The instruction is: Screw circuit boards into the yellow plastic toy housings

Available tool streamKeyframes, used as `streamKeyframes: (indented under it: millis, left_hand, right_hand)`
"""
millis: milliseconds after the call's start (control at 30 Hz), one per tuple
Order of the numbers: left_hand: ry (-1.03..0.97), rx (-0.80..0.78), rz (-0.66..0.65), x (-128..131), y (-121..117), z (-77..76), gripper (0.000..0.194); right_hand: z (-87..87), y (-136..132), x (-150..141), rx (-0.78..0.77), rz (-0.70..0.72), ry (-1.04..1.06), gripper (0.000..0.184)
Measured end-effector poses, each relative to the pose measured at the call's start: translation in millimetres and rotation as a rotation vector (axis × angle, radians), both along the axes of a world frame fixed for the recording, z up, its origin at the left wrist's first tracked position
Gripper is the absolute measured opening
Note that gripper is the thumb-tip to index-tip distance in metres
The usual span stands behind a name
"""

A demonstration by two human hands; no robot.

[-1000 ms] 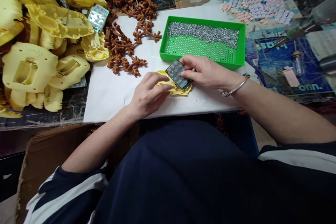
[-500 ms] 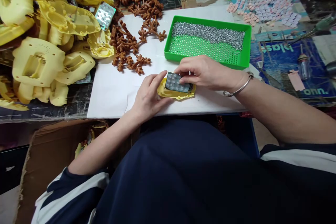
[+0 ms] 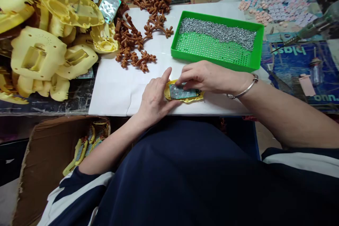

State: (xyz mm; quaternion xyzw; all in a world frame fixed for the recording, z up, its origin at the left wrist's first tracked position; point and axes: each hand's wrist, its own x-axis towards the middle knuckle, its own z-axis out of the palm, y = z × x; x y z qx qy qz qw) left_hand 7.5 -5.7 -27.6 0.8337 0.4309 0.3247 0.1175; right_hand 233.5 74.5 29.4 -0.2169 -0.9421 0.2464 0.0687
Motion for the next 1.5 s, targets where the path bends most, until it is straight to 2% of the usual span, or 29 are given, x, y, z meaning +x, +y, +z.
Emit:
streamKeyframes:
  millis: [233, 433, 800, 1000, 1500]
  left_hand:
    - [0.021, -0.065, 0.027, 2, -2, 2.2, 0.089]
    - [0.045, -0.113, 0.036, 2, -4, 4.9, 0.091]
    - [-0.006, -0.103, 0.024, 2, -4, 3.1, 0.085]
    - [-0.012, -0.103, 0.021, 2, -4, 2.0, 0.086]
    - [0.001, -0.093, 0.026, 2, -3, 1.2, 0.088]
  right_hand:
    - [-9.0, -21, 9, 0.183, -0.010, 0.038, 0.050]
    - [-20.9, -30, 11, 0.220, -0.106, 0.093, 0.048]
    - [-21.6, -37, 9, 0.224, -0.172, 0.110, 0.044]
    - [-23.3, -38, 9, 0.312, -0.167, 0.126, 0.050]
    - [-24.6, -39, 10, 0.228, -0.206, 0.107, 0.050]
